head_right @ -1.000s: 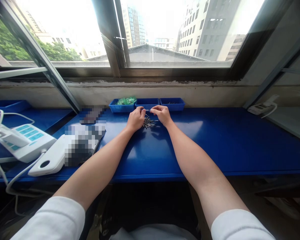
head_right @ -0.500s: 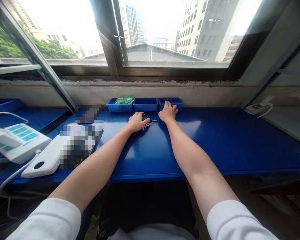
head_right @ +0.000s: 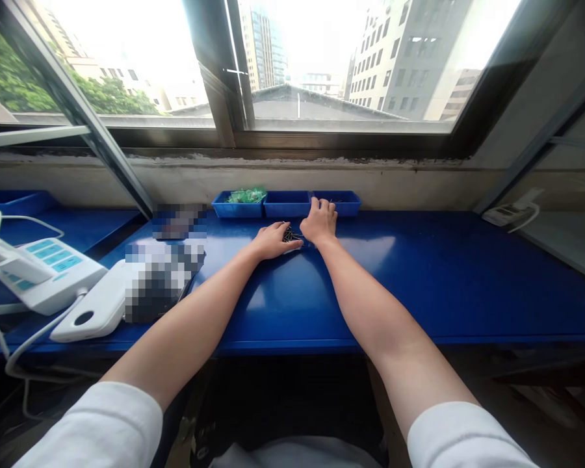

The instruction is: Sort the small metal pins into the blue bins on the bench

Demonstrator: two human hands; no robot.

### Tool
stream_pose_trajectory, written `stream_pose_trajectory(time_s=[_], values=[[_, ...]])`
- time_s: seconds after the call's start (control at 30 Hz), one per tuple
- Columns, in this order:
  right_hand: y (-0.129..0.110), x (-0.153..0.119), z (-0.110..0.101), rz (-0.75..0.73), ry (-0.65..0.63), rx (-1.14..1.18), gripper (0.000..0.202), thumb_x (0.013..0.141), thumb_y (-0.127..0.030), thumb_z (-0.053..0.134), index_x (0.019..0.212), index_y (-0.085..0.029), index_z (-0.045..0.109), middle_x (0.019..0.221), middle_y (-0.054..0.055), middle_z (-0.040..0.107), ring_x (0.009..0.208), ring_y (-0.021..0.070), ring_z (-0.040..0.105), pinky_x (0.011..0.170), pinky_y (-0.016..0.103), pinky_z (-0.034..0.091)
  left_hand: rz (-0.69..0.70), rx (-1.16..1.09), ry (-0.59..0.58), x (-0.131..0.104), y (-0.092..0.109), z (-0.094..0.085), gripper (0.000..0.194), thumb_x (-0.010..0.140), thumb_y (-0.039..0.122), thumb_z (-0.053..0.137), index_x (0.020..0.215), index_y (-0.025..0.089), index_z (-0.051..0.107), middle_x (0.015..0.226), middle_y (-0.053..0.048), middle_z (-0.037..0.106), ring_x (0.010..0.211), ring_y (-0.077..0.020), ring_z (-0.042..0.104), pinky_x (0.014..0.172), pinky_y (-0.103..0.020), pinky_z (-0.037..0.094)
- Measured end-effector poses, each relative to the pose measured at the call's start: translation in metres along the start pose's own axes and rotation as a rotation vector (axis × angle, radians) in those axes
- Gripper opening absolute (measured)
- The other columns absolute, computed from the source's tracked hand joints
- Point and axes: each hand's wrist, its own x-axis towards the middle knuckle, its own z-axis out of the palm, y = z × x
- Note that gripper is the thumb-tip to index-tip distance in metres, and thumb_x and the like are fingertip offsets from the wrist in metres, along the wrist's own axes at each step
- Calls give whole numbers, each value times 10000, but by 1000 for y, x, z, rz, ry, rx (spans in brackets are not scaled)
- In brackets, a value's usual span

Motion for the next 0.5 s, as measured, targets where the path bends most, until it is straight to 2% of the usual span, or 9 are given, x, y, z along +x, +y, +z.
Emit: stream_pose_trajectory(time_s=[0.1,0.2,0.27,0.37,0.5], values=[[-10,-3,-2,-50,-113,39,405,788,-289,492,1153,-122,542,1142,163,568,1071,307,482,911,431,379,20,7,5,0,-1,1,862,740,756,383,1368,166,368,1418,-153,390,1315,-306,331,1048,-419,271],[-9,-2,3,-36,-226,47,414,778,-436,522,1070,-154,600,1097,135,603,1039,302,525,904,436,392,47,5,4,1,-2,2,786,752,743,382,1318,200,424,1391,-125,433,1299,-306,354,1041,-433,284],[-6,-1,7,-41,-298,65,410,773,-475,523,1030,-175,632,1097,117,617,1029,290,546,892,423,401,50,5,1,1,-2,2,758,754,735,390,1294,206,445,1385,-119,442,1300,-310,352,1040,-439,285],[-2,0,10,-94,-378,122,325,781,-438,522,963,-213,672,1051,70,655,990,253,577,865,369,415,53,-4,-1,2,-3,2,771,745,726,418,1299,191,436,1382,-129,444,1298,-322,353,1033,-444,298],[-4,-3,6,-166,-396,208,225,794,-330,519,878,-221,697,951,36,691,907,199,606,805,285,431,72,-24,-10,3,-5,1,752,745,708,436,1287,188,442,1352,-125,475,1290,-316,367,1018,-425,328]])
